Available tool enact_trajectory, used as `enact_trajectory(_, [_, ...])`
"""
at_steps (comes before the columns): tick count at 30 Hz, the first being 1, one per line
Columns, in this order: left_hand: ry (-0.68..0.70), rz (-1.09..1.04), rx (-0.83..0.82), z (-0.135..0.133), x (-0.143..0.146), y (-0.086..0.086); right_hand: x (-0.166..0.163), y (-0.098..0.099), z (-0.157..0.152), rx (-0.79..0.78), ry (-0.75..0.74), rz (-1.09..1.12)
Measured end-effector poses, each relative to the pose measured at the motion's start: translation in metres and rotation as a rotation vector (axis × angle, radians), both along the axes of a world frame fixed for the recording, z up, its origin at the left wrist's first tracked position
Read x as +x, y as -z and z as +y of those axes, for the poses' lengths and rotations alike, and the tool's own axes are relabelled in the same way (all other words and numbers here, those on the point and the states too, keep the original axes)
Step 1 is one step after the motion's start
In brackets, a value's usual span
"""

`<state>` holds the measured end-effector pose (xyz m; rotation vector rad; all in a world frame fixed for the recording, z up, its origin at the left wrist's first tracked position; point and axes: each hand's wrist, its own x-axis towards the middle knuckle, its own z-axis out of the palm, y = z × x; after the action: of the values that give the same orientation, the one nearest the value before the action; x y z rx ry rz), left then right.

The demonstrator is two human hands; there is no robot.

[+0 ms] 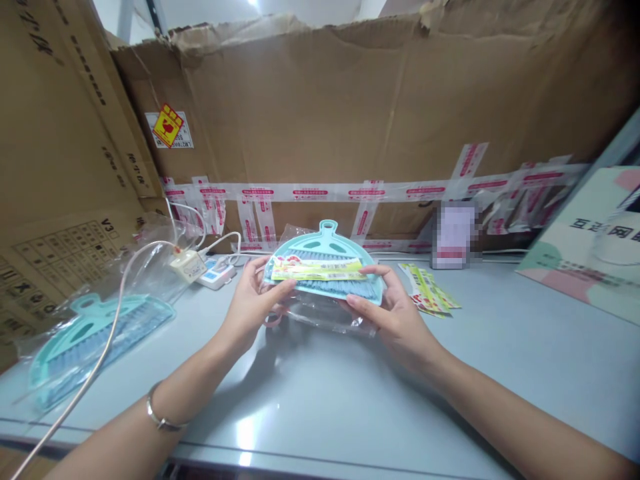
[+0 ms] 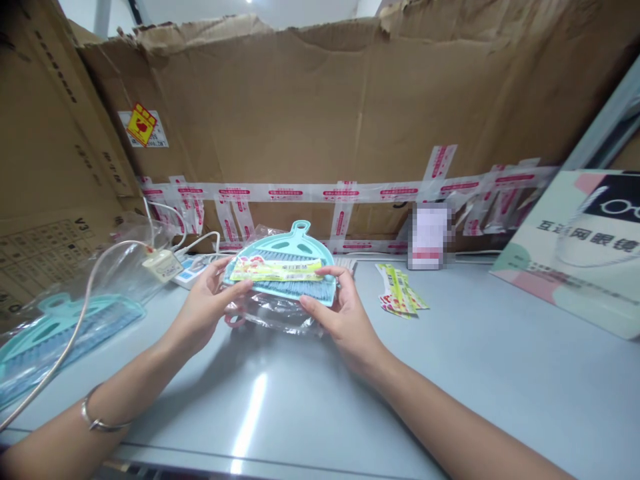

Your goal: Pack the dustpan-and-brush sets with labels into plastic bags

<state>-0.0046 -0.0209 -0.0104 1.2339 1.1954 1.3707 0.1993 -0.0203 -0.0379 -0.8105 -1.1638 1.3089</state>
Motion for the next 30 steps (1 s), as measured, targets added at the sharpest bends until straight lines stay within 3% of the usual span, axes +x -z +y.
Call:
enact_trajectory(5, [-0.103,-0.091,-0.032,0.006,0.002,0.004,-0.004,0.0,-0.004,0.012,0.004,-0.012])
enact_trajectory(8, [-0.061,0.008,-0.105,0.005,0.0,0.001,-0.004,-0.001,-0.005,-0.038,-0.047,0.01])
enact_trajectory(10, [0.066,0.078,-0.122,0.003,-0.011,-0.007,-0.003,-0.004,-0.005,-0.087,-0.067,0.054])
enact_trajectory(14, [0.607,0.24,0.067,0.001,-0.051,-0.029,0.005,-0.015,-0.004,-0.145,-0.08,0.124])
enact_trajectory(15, [0.681,0.328,0.13,0.002,-0.06,-0.032,0.007,-0.018,-0.003,-0.145,-0.096,0.126])
enact_trajectory(18, [0.582,0.53,0.295,0.005,-0.068,-0.033,0.011,-0.022,-0.004,-0.139,-0.143,0.095])
enact_trajectory(22, [0.412,0.511,0.44,0.008,-0.051,-0.022,0.011,-0.02,-0.004,-0.126,-0.123,0.073])
enact_trajectory(30, [0.316,0.37,0.36,0.003,-0.028,-0.017,0.007,-0.021,-0.003,-0.171,0.032,0.028])
